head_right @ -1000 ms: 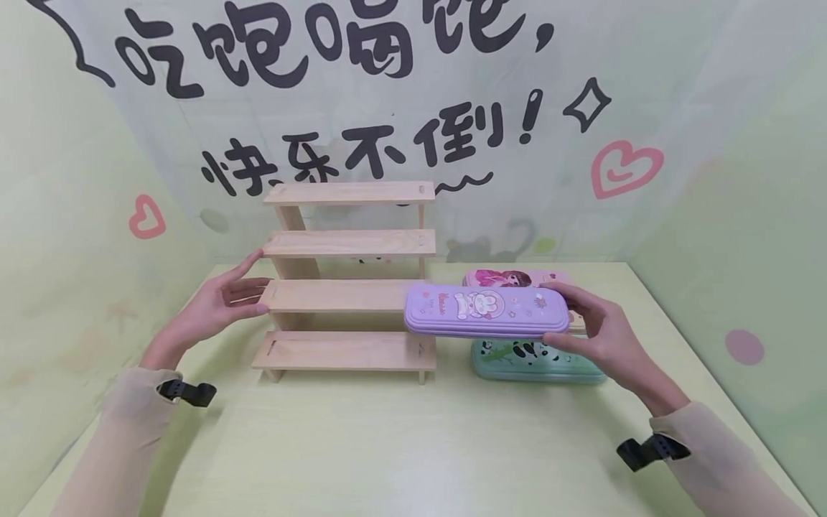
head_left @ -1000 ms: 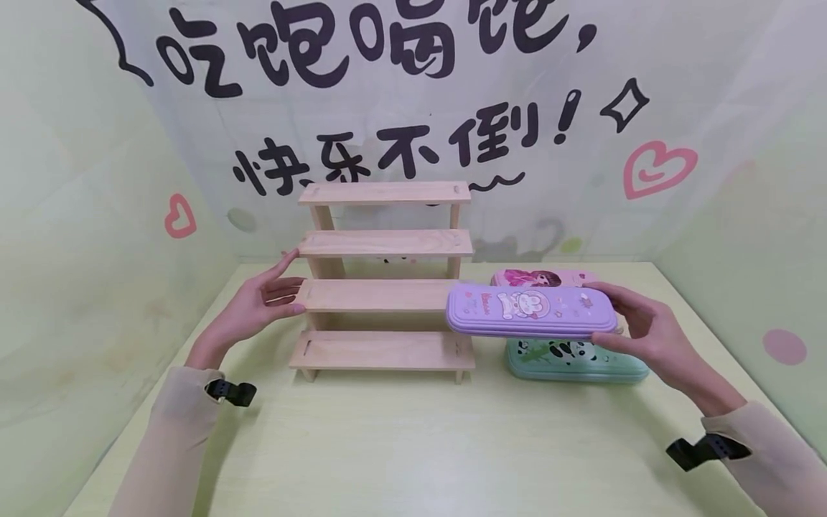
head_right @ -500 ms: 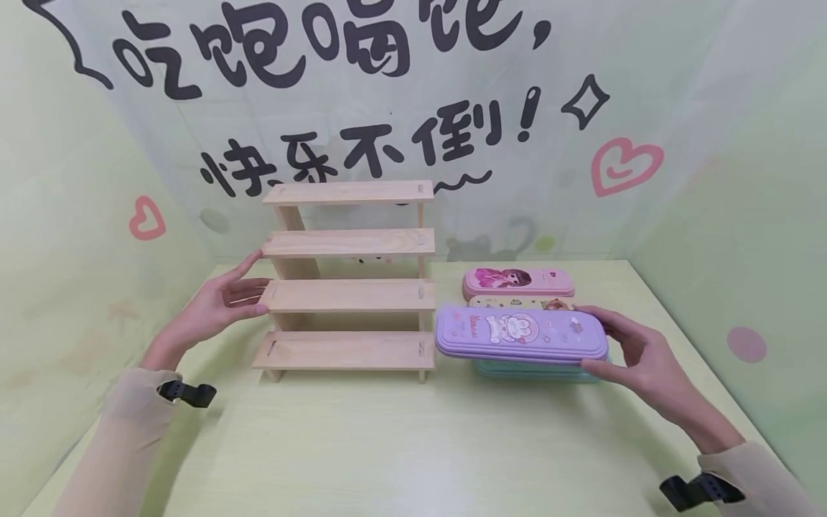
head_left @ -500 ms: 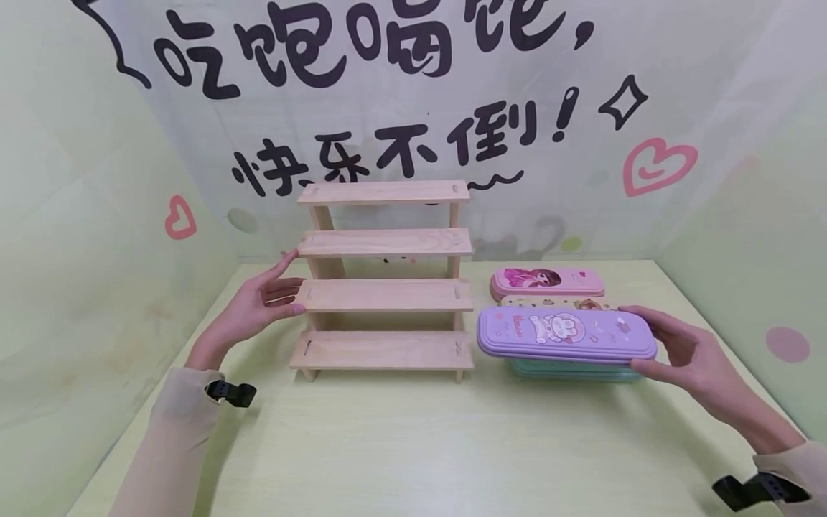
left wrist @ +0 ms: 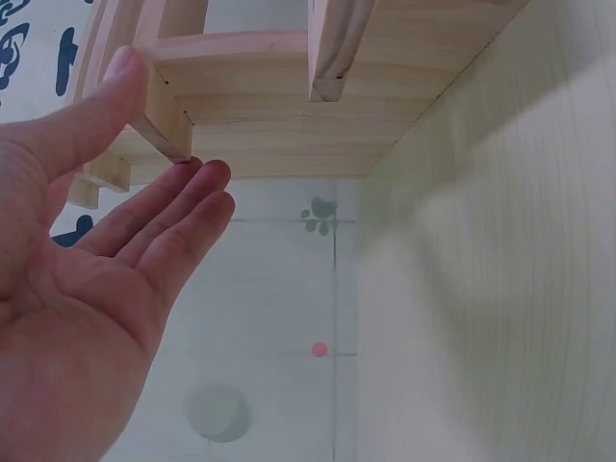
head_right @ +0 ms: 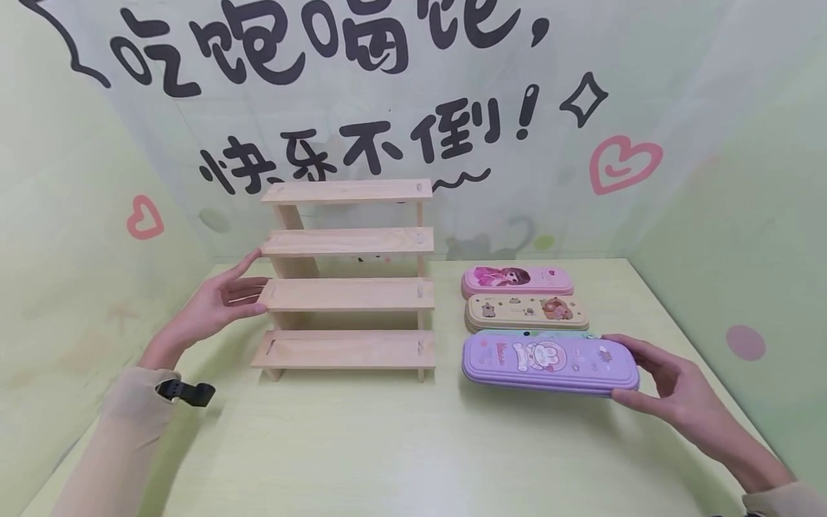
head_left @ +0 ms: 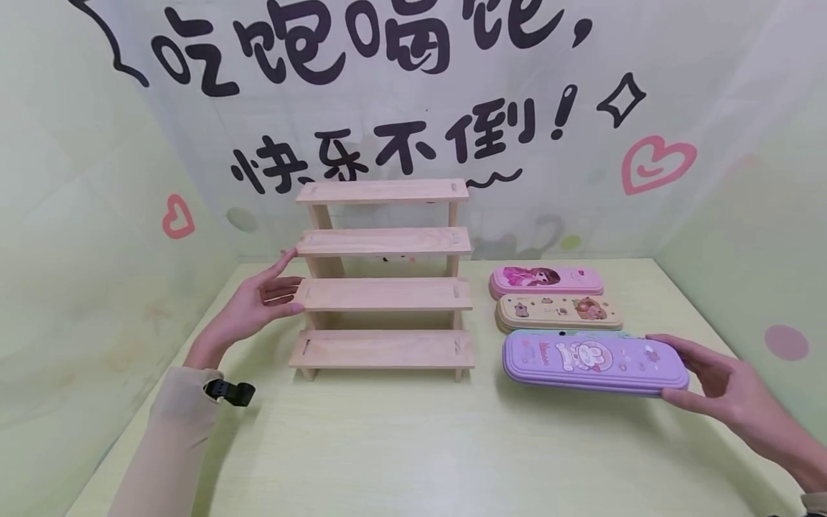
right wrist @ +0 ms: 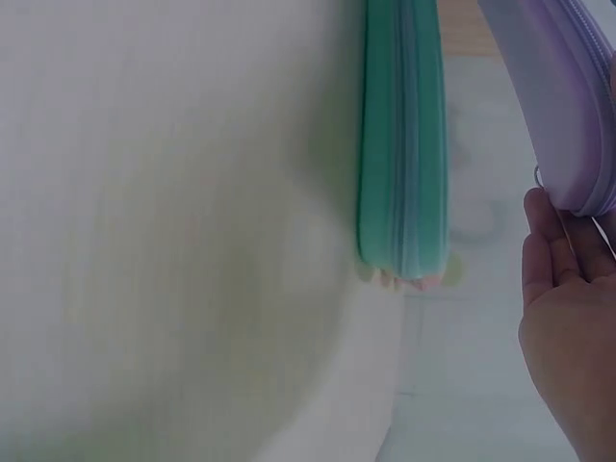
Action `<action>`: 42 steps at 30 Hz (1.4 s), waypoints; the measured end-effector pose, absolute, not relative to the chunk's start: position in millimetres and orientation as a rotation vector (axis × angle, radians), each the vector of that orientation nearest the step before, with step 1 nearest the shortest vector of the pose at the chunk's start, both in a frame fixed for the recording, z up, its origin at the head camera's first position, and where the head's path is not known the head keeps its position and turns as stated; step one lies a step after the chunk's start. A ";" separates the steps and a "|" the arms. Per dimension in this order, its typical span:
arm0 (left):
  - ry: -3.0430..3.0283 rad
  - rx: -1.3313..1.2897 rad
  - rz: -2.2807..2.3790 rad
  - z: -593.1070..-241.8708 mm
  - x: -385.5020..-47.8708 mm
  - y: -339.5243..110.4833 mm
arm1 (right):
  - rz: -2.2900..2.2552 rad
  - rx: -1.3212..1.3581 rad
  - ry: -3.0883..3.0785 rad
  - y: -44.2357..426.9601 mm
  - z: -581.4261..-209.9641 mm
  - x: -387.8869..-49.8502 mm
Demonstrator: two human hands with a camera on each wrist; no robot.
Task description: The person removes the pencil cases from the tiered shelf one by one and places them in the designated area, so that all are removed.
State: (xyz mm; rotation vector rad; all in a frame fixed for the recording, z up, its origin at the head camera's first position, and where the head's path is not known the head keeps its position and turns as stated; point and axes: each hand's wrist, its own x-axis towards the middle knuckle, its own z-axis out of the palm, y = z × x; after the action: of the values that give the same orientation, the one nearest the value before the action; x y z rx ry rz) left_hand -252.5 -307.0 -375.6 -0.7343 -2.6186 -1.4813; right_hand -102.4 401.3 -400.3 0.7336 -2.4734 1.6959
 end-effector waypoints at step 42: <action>-2.618 -0.737 -1.497 -373.4 -253.6 -307.9 | 1.282 0.606 -2.763 422.0 -435.3 -77.5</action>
State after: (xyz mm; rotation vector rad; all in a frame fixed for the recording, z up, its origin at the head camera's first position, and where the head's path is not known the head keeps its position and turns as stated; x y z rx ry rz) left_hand -253.6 -307.9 -373.4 -0.7368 -2.6178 -1.4967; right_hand -77.5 422.0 -435.3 0.6060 -2.7633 1.2817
